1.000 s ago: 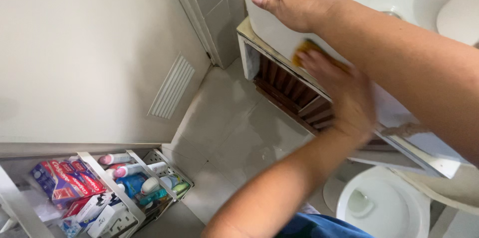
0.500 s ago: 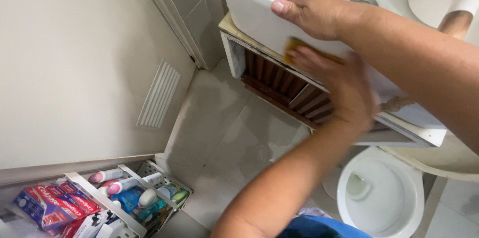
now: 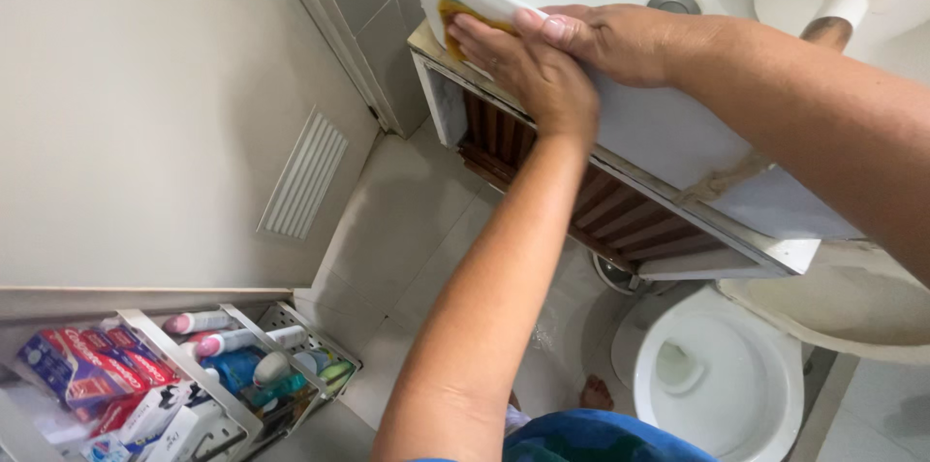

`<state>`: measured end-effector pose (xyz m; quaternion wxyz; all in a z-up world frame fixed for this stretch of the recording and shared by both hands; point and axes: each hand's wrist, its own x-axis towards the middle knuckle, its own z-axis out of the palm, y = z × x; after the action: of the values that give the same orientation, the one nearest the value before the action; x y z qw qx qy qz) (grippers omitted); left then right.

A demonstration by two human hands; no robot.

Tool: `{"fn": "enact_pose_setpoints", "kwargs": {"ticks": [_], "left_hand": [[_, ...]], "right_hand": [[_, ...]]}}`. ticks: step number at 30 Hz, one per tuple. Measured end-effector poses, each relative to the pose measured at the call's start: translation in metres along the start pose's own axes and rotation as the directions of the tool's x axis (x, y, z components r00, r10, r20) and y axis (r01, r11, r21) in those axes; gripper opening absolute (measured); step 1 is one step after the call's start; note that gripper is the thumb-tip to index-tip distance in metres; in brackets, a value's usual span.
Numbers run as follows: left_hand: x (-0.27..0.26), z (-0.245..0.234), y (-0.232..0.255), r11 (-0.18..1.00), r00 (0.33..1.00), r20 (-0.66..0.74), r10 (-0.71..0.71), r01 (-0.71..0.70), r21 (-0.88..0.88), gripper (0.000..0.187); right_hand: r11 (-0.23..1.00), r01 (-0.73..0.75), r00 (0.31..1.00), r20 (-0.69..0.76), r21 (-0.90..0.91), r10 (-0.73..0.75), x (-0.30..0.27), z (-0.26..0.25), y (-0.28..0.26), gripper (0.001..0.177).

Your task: The person scrubs the base of a bathroom sink and the adjacent wall with a sponge, then uses a handheld bidet sprayer to rinse the area. They continue scrubbing the wooden cabinet door beneath the sink and the sink basin itself.

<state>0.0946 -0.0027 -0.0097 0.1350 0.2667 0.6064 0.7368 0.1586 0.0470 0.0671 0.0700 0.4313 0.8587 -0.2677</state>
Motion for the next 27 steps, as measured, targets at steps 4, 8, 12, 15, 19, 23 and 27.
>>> {"fn": "enact_pose_setpoints", "kwargs": {"ticks": [4,8,12,15,19,23,27], "left_hand": [[-0.081,0.015,0.012,0.999,0.997,0.076,0.033,-0.036,0.034,0.089],[-0.164,0.028,0.027,0.999,0.984,0.180,0.019,-0.027,0.039,0.091],[-0.211,0.044,0.034,0.999,0.973,0.230,-0.013,0.022,-0.035,0.094],[-0.234,0.052,0.033,0.985,0.961,0.278,-0.013,0.061,-0.164,0.087],[-0.269,0.059,0.021,0.940,0.937,0.347,0.037,0.085,-0.329,0.079],[-0.312,0.060,0.014,0.975,0.906,0.385,0.176,-0.107,-0.195,0.075],[-0.348,0.066,0.019,0.979,0.894,0.420,0.155,-0.082,-0.186,0.085]], "right_hand": [[0.998,-0.056,0.996,0.071,-0.007,0.056,-0.017,-0.003,0.021,0.084],[0.998,-0.020,1.000,0.000,-0.057,0.020,-0.048,-0.006,0.009,0.075],[0.984,-0.089,0.994,-0.084,-0.154,0.076,-0.094,-0.005,0.003,0.075],[0.944,0.060,0.981,-0.155,-0.323,-0.115,-0.115,-0.002,0.016,0.079],[0.764,0.243,0.837,-0.268,-0.598,-0.476,-0.137,0.015,0.046,0.079],[0.625,0.395,0.641,-0.286,-0.673,-0.713,-0.170,0.019,0.069,0.070],[0.608,0.365,0.634,-0.289,-0.705,-0.717,-0.206,0.014,0.083,0.061]]}}
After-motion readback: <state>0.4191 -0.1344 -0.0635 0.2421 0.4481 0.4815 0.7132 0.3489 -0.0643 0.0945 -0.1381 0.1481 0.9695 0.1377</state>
